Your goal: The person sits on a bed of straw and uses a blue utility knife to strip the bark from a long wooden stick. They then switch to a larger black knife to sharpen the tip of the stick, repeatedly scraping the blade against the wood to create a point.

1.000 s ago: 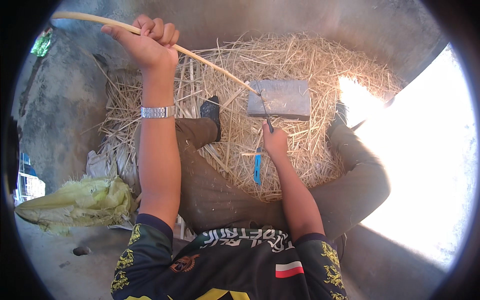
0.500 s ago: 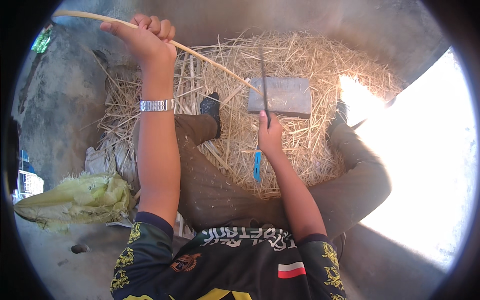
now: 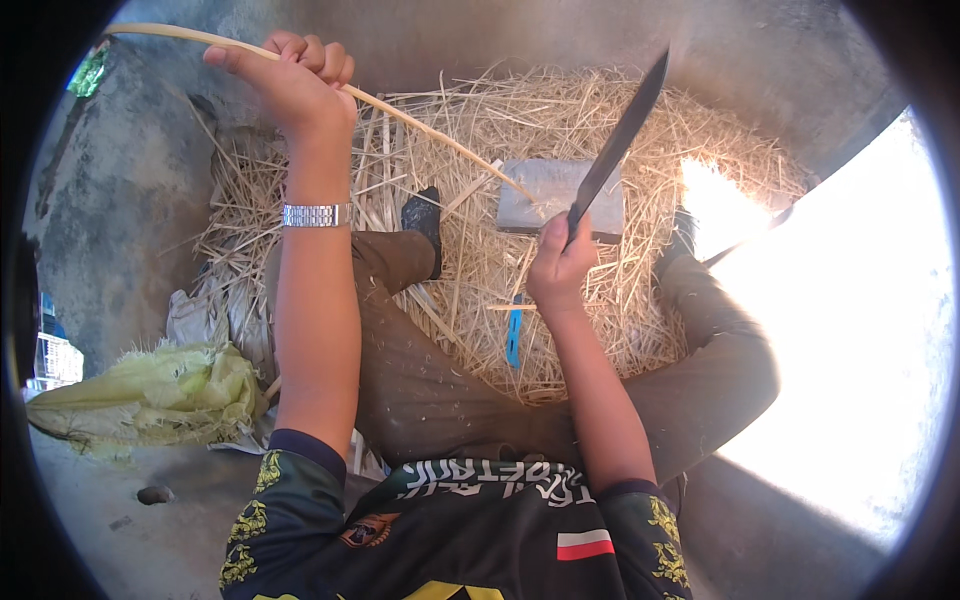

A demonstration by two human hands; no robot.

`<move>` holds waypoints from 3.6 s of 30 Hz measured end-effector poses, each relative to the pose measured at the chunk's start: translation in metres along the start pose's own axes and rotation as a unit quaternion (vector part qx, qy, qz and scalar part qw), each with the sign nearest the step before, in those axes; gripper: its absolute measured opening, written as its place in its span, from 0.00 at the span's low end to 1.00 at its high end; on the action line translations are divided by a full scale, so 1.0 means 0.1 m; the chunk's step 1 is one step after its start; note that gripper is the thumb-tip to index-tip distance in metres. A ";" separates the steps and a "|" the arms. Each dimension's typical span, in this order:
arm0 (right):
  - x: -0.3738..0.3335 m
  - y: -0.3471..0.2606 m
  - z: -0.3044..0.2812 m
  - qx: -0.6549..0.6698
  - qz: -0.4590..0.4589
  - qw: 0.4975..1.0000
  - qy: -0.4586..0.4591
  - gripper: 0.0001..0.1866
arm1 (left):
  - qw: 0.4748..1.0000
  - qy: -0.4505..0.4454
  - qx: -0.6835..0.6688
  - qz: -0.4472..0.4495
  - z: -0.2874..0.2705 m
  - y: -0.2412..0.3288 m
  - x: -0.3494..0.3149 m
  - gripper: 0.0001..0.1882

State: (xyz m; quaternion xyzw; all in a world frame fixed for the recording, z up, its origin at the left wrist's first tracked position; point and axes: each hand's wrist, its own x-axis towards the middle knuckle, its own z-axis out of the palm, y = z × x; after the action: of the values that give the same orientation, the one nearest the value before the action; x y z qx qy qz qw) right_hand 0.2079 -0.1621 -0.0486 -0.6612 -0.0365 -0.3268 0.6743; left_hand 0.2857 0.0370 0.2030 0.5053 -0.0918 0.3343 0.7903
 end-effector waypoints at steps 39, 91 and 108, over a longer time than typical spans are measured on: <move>-0.42 0.93 -0.21 -0.381 0.315 0.842 -0.216 0.25 | 0.996 -0.082 -0.018 -0.044 -0.07 0.02 0.10 0.42; -0.52 0.97 -0.51 -0.120 0.590 0.775 -0.191 0.20 | 0.994 -0.081 -0.067 -0.020 -0.04 0.04 -0.02 0.38; 0.24 -0.59 0.05 -0.158 0.053 0.985 -0.047 0.17 | 0.992 -0.078 -0.104 -0.009 -0.02 0.00 0.02 0.36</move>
State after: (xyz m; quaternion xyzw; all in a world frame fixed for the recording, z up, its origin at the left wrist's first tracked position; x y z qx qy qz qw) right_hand 0.1999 -0.1618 0.0146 -0.7752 0.0193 -0.2608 0.5750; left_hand 0.2868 0.0397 0.2026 0.4459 -0.1828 0.2755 0.8318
